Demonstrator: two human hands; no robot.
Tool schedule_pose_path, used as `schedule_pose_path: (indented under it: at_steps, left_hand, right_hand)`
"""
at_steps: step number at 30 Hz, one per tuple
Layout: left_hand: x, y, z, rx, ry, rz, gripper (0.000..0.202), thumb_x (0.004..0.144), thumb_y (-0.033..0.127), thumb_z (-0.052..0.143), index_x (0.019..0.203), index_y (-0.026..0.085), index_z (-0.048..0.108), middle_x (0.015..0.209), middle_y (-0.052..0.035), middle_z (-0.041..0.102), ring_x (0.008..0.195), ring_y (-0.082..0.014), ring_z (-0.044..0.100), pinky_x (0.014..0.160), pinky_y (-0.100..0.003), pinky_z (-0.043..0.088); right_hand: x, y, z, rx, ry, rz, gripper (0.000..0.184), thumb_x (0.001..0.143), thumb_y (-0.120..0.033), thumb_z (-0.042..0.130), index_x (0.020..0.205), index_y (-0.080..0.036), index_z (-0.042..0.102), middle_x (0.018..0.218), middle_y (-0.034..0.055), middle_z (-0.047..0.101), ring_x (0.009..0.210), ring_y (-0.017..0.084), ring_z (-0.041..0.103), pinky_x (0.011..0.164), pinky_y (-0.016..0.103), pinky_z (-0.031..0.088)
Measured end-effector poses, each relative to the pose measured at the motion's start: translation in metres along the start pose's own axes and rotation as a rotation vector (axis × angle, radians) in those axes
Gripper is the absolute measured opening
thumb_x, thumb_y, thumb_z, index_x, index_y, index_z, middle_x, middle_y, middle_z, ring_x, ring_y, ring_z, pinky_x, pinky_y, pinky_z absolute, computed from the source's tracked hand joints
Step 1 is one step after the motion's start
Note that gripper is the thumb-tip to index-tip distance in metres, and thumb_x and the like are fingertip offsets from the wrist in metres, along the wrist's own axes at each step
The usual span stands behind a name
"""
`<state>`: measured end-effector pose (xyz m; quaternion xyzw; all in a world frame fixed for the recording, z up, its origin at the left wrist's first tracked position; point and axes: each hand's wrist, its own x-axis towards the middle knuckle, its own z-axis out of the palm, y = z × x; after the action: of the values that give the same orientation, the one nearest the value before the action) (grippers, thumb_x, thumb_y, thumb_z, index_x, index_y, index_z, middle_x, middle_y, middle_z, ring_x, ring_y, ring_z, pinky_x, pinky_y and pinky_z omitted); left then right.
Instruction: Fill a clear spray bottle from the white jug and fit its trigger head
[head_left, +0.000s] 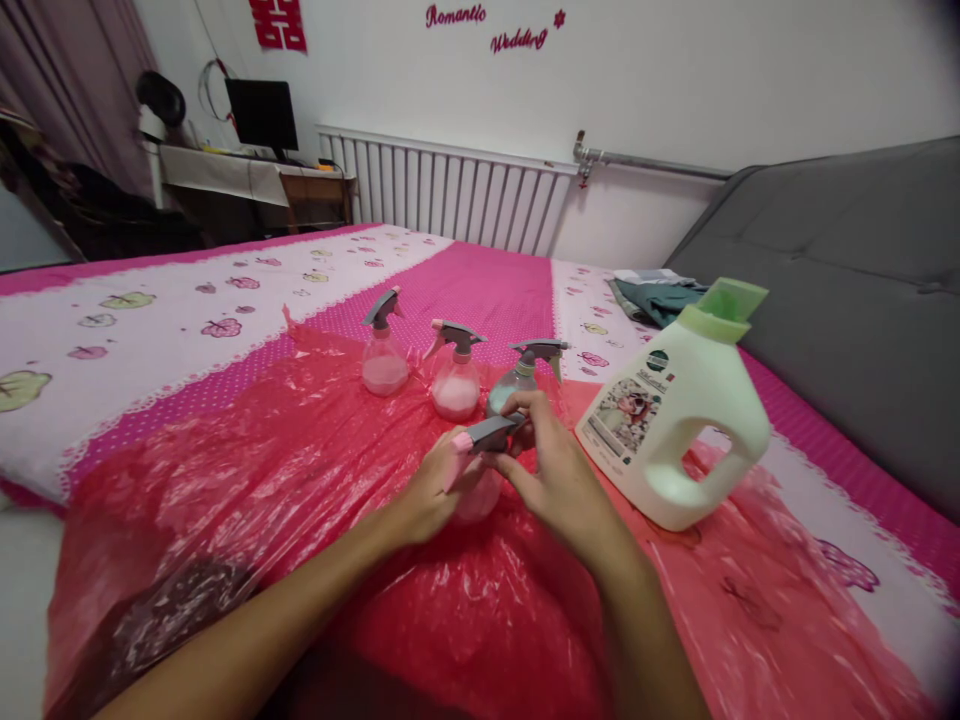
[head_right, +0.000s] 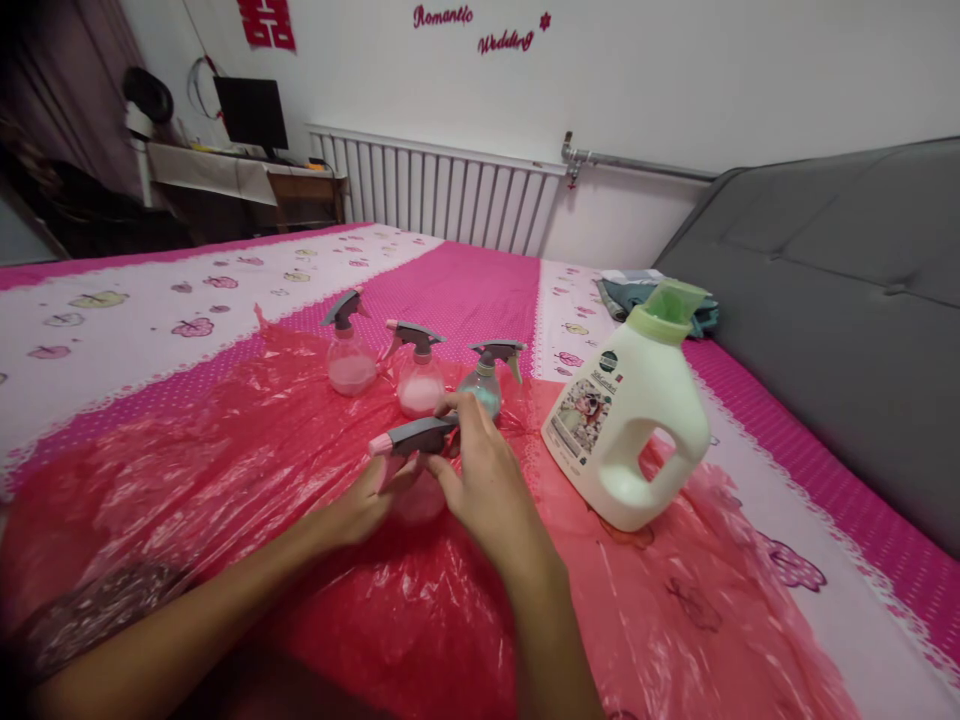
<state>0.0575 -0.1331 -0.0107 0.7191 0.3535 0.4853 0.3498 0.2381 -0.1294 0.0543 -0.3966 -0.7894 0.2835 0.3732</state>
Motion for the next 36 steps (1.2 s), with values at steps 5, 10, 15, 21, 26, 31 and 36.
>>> schedule_pose_path:
  at_steps: [5, 10, 15, 21, 26, 31, 36]
  left_hand:
    - [0.001, -0.004, 0.003, -0.073, 0.017, 0.049, 0.054, 0.106, 0.056, 0.053, 0.148, 0.022, 0.057, 0.142, -0.0134, 0.068, 0.13, -0.0324, 0.064, 0.117, -0.05, 0.05]
    - [-0.008, -0.02, -0.002, 0.106, 0.022, -0.048, 0.053, 0.102, 0.057, 0.06, 0.142, 0.024, 0.063, 0.151, -0.014, 0.063, 0.143, -0.0367, 0.055, 0.128, -0.055, 0.038]
    - [-0.005, -0.025, -0.006, 0.042, 0.012, -0.098, 0.055, 0.102, 0.06, 0.056, 0.14, 0.02, 0.063, 0.146, -0.0147, 0.066, 0.141, -0.0366, 0.056, 0.126, -0.054, 0.038]
    - [0.003, -0.019, -0.004, -0.084, 0.041, -0.075, 0.04, 0.108, 0.052, 0.049, 0.126, 0.022, 0.067, 0.132, -0.0108, 0.072, 0.126, -0.029, 0.064, 0.116, -0.046, 0.046]
    - [0.001, -0.015, -0.003, -0.044, 0.053, -0.042, 0.043, 0.107, 0.054, 0.049, 0.135, 0.025, 0.066, 0.135, -0.0097, 0.071, 0.13, -0.0311, 0.062, 0.117, -0.047, 0.045]
    - [-0.005, -0.021, -0.005, 0.094, 0.015, 0.009, 0.058, 0.105, 0.057, 0.053, 0.153, 0.024, 0.053, 0.152, -0.0133, 0.063, 0.142, -0.0345, 0.055, 0.124, -0.051, 0.038]
    - [-0.009, -0.027, -0.005, 0.175, 0.019, -0.023, 0.063, 0.104, 0.062, 0.051, 0.152, 0.02, 0.052, 0.151, -0.0156, 0.063, 0.137, -0.0356, 0.057, 0.12, -0.05, 0.04]
  right_hand:
    - [0.001, 0.0, 0.002, -0.05, -0.046, 0.007, 0.039, 0.094, -0.012, 0.06, 0.129, -0.027, 0.054, 0.116, 0.0052, 0.066, 0.093, 0.02, 0.064, 0.092, 0.039, 0.051]
    - [0.003, -0.002, 0.005, -0.116, -0.017, 0.105, 0.028, 0.092, -0.017, 0.068, 0.118, -0.023, 0.058, 0.109, 0.0049, 0.07, 0.084, 0.02, 0.063, 0.082, 0.037, 0.048]
    - [0.0, -0.013, 0.0, -0.192, -0.02, 0.101, 0.023, 0.096, -0.027, 0.072, 0.115, -0.021, 0.06, 0.112, 0.0087, 0.073, 0.101, 0.027, 0.069, 0.089, 0.04, 0.049]
    - [-0.008, -0.02, -0.008, -0.224, -0.045, 0.134, 0.021, 0.099, -0.033, 0.067, 0.118, -0.023, 0.065, 0.11, 0.01, 0.077, 0.098, 0.027, 0.074, 0.086, 0.04, 0.053]
    - [-0.007, -0.023, -0.008, -0.236, -0.032, 0.153, 0.018, 0.102, -0.035, 0.061, 0.114, -0.023, 0.065, 0.108, 0.0107, 0.078, 0.099, 0.028, 0.074, 0.086, 0.039, 0.051]
    - [-0.003, -0.023, -0.006, -0.306, -0.039, 0.236, 0.017, 0.103, -0.035, 0.054, 0.106, -0.021, 0.062, 0.104, 0.012, 0.078, 0.099, 0.032, 0.074, 0.081, 0.038, 0.046]
    - [0.0, -0.018, -0.003, -0.288, -0.018, 0.231, 0.018, 0.103, -0.039, 0.053, 0.096, -0.022, 0.057, 0.095, 0.0087, 0.077, 0.086, 0.027, 0.07, 0.074, 0.035, 0.041]
